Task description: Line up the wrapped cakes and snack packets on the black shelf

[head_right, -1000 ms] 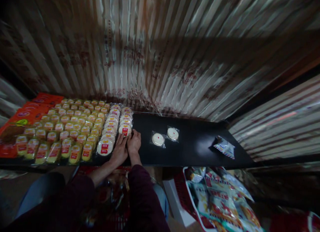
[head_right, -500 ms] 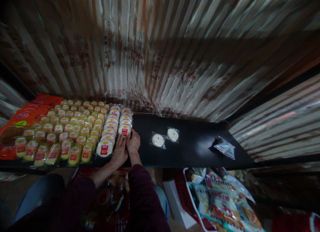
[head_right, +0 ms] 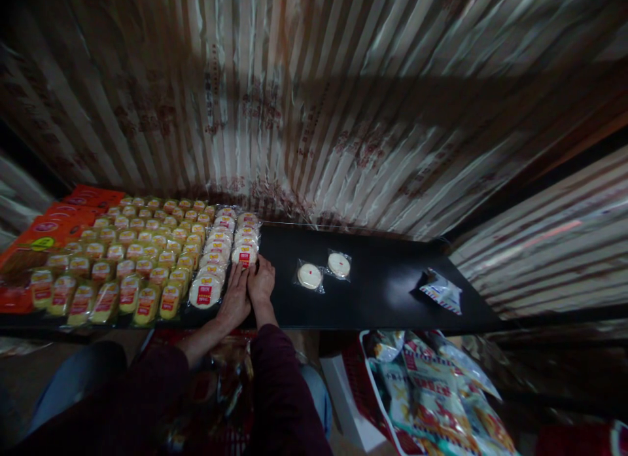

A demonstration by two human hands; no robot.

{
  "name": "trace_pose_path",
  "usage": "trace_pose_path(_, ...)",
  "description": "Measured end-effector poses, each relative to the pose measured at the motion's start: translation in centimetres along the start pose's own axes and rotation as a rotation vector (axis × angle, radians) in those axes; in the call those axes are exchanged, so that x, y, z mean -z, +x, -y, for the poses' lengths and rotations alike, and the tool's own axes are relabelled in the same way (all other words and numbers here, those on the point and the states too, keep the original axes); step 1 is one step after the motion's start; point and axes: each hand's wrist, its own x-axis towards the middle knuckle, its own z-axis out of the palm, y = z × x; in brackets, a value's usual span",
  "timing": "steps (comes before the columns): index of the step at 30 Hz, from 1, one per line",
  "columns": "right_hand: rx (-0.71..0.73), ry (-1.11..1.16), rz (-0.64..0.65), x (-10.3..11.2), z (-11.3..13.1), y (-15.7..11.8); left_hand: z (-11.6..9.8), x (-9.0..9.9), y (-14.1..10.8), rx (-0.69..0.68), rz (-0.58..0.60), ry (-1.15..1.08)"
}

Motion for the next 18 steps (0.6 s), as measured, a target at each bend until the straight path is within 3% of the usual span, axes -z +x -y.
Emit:
trace_pose_path(8, -0.05, 0.079, -0.082, 0.9, -0.4, -2.0, -1.2, 0.4, -1.2, -0.005, 0.09, 0.032)
trace_pose_path(18, -0.041, 0.098, 0.019, 2.2, 0.6, -6.0, -2.3, 2.0, -4.5, 0.016, 0.173, 0.096)
